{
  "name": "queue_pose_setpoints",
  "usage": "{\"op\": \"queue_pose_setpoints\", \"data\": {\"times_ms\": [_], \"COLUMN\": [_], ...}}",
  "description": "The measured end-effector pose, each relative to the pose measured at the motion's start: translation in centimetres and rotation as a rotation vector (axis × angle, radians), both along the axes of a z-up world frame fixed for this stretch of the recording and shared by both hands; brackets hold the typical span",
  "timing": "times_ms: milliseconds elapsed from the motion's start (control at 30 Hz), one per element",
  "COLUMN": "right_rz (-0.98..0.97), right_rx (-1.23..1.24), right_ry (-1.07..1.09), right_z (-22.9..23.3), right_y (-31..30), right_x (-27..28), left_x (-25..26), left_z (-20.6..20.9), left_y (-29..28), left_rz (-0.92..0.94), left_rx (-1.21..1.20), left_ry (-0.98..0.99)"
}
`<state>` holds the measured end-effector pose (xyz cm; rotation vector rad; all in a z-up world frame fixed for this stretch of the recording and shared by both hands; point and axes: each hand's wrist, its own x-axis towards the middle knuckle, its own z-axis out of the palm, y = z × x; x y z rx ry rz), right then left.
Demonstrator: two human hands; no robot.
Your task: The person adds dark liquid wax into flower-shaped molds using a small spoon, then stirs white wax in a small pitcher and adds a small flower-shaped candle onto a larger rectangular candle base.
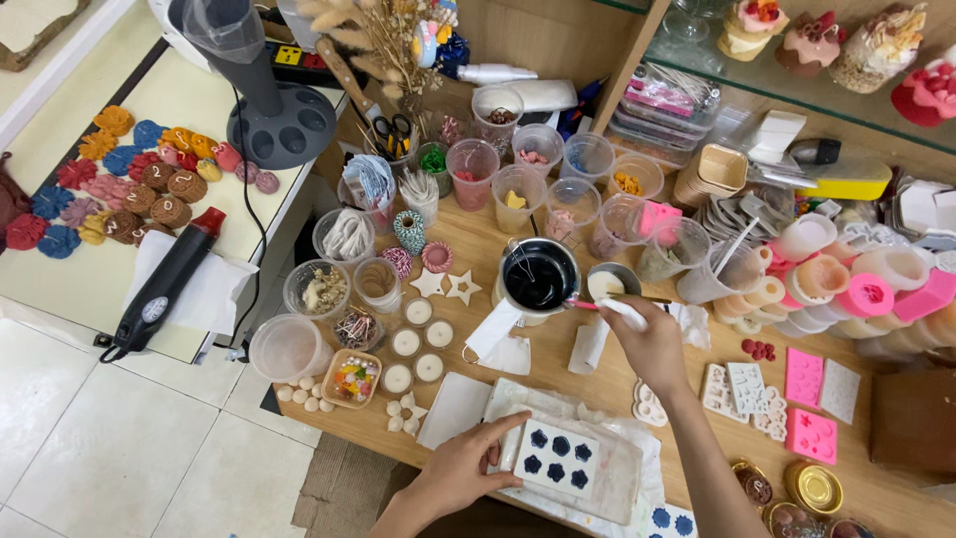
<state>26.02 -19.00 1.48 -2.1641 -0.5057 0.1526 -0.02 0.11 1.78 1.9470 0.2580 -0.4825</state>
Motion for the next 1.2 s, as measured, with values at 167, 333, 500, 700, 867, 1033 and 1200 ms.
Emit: {"op": "queue_pose_setpoints", "data": {"times_ms": [167, 333, 500, 700, 867, 1033, 1200], "right_rz": [0.124, 0.198, 0.397, 0.509, 0.513, 0.51, 0.289], "right_rx": [-0.324, -0.345, -0.496, -0.548, -0.574, -0.589, -0.517], "right_ry": [-0.577, -0.763, -0.887, -0.917, -0.931, -0.97, -0.714], "right_z": [0.1, 0.5, 0.3, -0.1, 0.9, 2.3, 2.0], "right_y": [2.8, 2.7, 2.6, 1.7, 1.3, 1.2, 2.2], "right_x": [1.9, 2.8, 5.4, 6.9, 7.0, 7.4, 7.8], "left_x": [-0.3, -0.1, 0.1, -0.1, 0.0, 0.1, 0.1], "left_z": [-0.6, -0.4, -0.2, -0.7, -0.8, -1.0, -0.8], "left_y": [-0.1, 0.1, 0.2, 0.1, 0.1, 0.1, 0.2], "left_rz": [0.022, -0.016, -0.037, -0.02, -0.026, -0.03, -0.034], "left_rx": [-0.043, -0.027, -0.04, -0.056, -0.076, -0.075, -0.076], "left_ry": [-0.041, -0.037, 0.0, -0.032, -0.009, -0.012, -0.005]}}
